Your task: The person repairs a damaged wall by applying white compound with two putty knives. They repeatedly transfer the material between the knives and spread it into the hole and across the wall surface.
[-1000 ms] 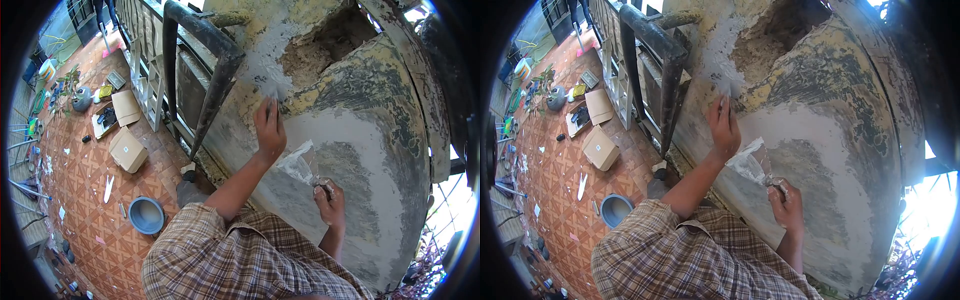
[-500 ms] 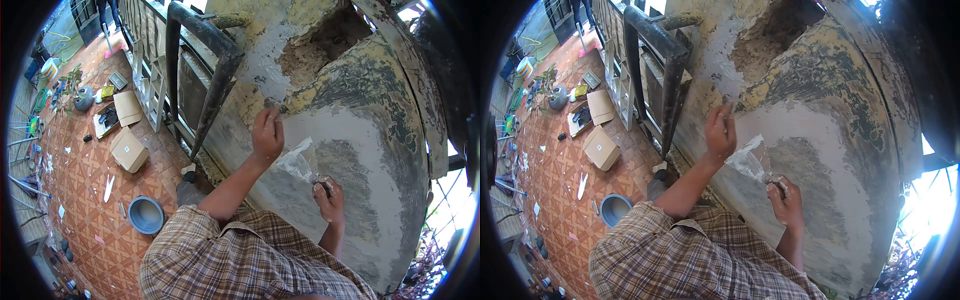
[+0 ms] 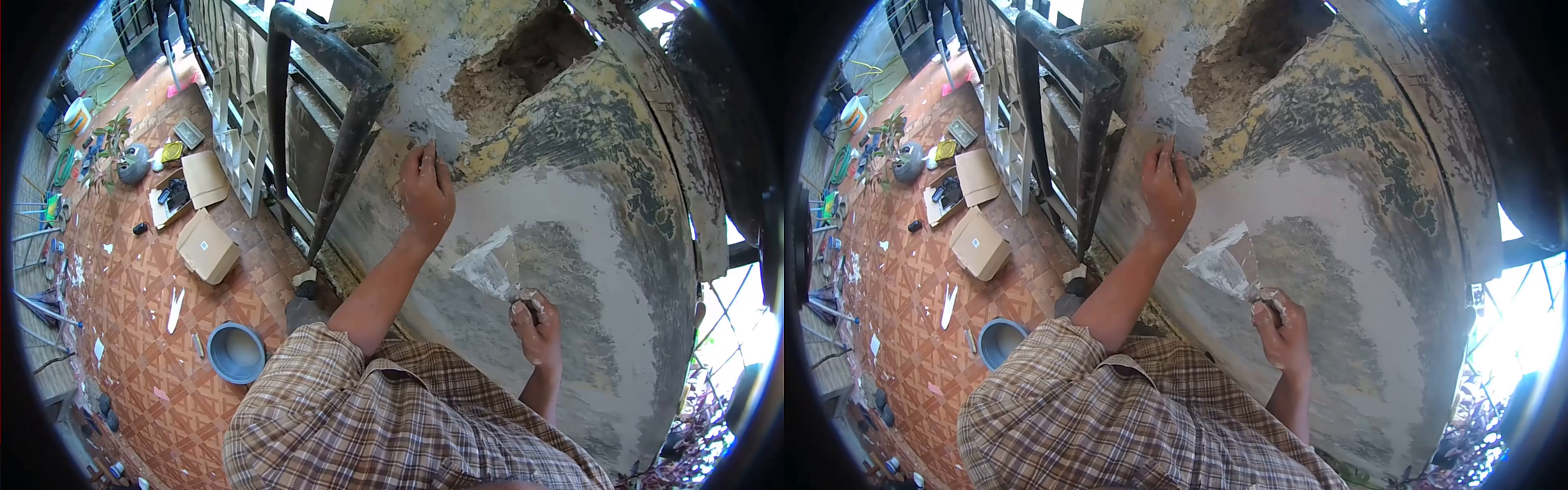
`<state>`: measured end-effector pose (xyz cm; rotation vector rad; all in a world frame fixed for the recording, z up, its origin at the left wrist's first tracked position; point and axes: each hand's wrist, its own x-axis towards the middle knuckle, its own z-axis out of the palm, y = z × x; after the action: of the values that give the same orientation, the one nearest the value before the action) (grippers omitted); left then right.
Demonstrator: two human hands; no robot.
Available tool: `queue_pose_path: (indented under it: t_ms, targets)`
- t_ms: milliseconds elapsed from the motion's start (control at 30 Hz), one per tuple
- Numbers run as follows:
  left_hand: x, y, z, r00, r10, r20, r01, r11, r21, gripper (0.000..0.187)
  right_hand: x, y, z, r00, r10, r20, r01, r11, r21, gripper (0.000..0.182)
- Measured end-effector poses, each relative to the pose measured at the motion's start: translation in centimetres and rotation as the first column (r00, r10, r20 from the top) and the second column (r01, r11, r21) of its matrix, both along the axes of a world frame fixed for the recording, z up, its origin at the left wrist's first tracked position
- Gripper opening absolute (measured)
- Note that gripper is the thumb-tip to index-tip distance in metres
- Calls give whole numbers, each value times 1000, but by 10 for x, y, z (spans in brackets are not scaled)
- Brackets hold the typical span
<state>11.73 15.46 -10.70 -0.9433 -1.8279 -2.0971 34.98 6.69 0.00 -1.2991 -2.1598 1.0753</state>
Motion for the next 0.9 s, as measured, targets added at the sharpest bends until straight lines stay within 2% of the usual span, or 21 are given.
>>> queue_pose_path:
  t_ms: [167, 267, 333, 367, 433, 467, 533, 667, 767, 833, 900]
  targets:
    - [14, -11, 8, 998, -59, -13, 60, 997, 50, 26, 0, -1, -3, 1000, -2, -22, 1, 1000, -16, 17]
    - [16, -28, 19, 995, -103, -15, 104, 988, 112, 25, 0, 1, -5, 998, 58, 10, -58, 998, -35, 19]
    - [14, -40, 25, 995, -81, -50, 90, 967, 240, 25, -2, 1, -4, 998, 61, 20, -61, 997, -37, 18]
    - [11, -41, 25, 995, -82, -51, 92, 966, 242, 25, -1, 2, -5, 998, 60, 19, -60, 998, -34, 18]
    - [5, -44, 20, 960, -151, 237, 112, 979, 171, 22, 0, 1, -7, 999, 24, -47, -25, 1000, -18, 17]
    - [2, -42, 13, 960, -152, 237, 114, 979, 168, 22, 0, 0, -7, 999, 22, -48, -23, 1000, -22, 17]
    - [-8, -27, -6, 976, -94, 197, 88, 995, 37, 20, -3, 0, -5, 998, 41, -57, -42, 999, -19, 17]
    - [-11, -13, -20, 994, -21, 103, 22, 1000, -12, 20, 0, 2, -10, 998, 53, -18, -53, 998, -32, 18]
    - [2, -16, -12, 997, -63, 43, 63, 998, -6, 20, -3, 3, -10, 999, 41, -35, -42, 998, -40, 18]
    - [10, -27, -3, 972, -222, 76, 215, 972, 91, 19, -3, 5, -12, 992, -1, -126, -3, 1000, -27, 18]
    - [8, -53, 11, 957, -270, 103, 254, 956, 150, 19, -5, 6, -14, 983, -58, -173, 50, 997, -54, 18]
